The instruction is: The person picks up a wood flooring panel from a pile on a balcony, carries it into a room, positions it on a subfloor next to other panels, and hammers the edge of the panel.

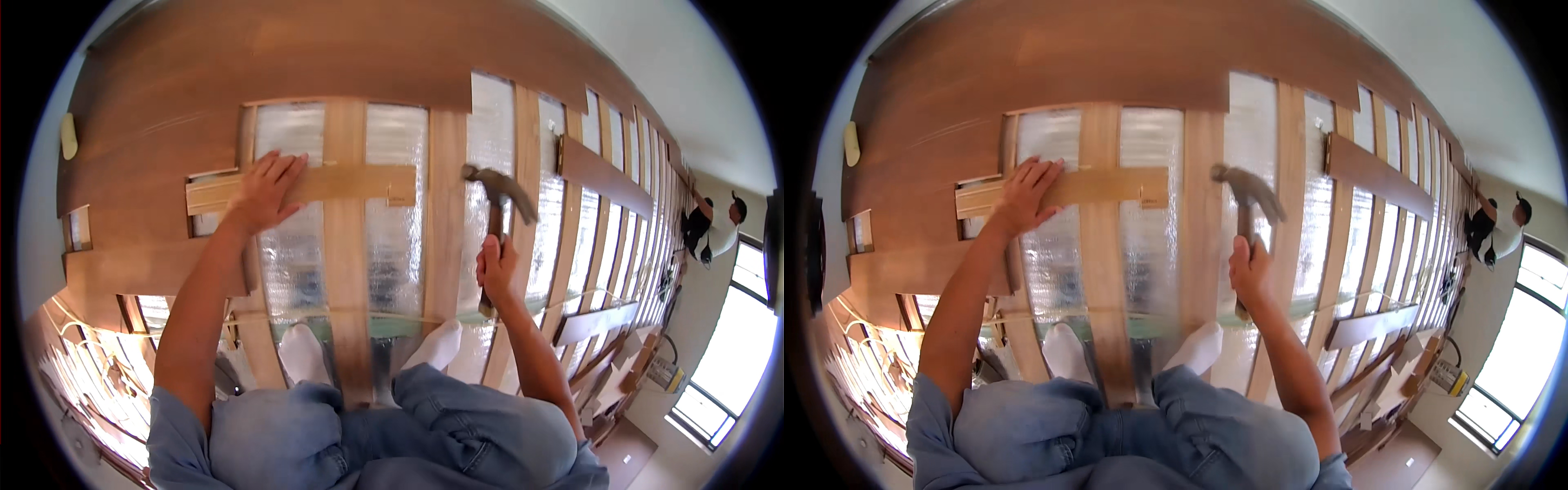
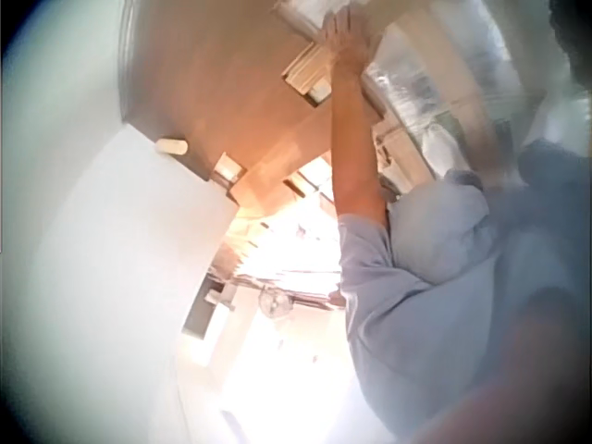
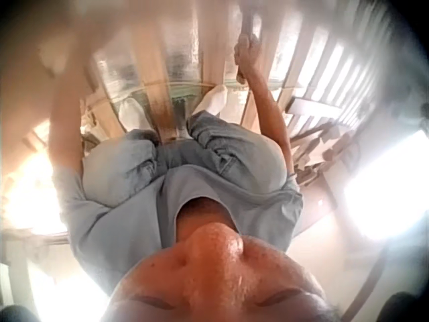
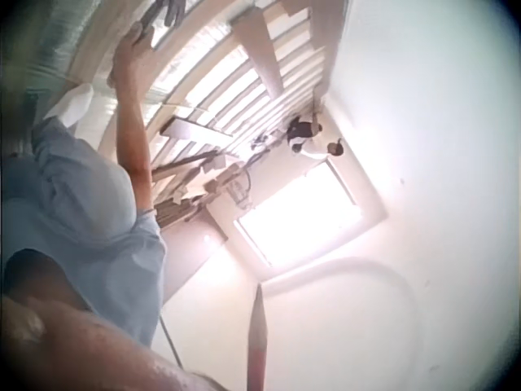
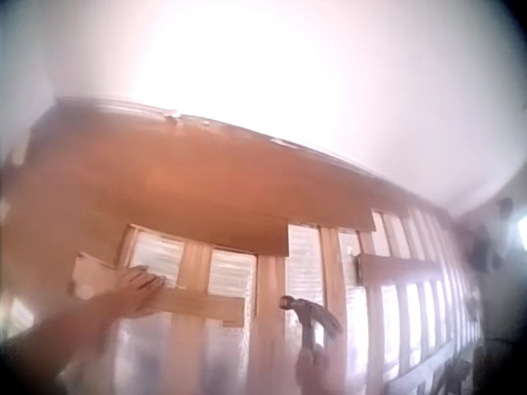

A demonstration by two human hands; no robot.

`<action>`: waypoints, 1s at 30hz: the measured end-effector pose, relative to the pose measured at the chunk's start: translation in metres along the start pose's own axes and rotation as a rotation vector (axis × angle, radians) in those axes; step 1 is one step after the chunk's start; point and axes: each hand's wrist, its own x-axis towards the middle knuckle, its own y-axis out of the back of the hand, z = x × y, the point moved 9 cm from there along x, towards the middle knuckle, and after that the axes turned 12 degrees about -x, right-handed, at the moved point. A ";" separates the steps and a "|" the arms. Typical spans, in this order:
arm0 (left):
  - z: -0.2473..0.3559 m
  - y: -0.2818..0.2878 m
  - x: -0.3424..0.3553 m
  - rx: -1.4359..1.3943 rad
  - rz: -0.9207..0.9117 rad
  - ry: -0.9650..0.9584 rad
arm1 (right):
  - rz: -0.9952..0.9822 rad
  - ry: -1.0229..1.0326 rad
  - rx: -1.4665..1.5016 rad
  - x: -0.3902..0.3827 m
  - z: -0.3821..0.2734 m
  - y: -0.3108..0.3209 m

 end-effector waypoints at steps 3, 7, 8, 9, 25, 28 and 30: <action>0.000 -0.002 0.000 -0.047 -0.018 0.024 | 0.213 -0.003 0.047 -0.005 0.011 0.011; 0.004 0.002 0.001 -0.014 -0.016 -0.002 | 0.208 0.211 -0.334 0.002 -0.004 0.004; 0.003 0.002 0.002 -0.011 -0.028 0.009 | 0.092 0.013 -0.176 0.007 0.016 0.000; 0.002 0.007 0.002 0.013 0.005 0.005 | 0.002 -0.140 0.002 0.008 0.030 -0.003; 0.007 0.007 -0.002 0.000 0.024 -0.034 | 0.344 -0.043 0.975 0.014 -0.029 0.067; 0.006 0.004 -0.003 0.021 0.014 -0.017 | 0.059 -0.330 0.723 0.022 -0.020 -0.009; 0.005 0.001 -0.003 0.041 -0.002 -0.016 | -0.415 -0.301 0.534 0.017 -0.033 -0.053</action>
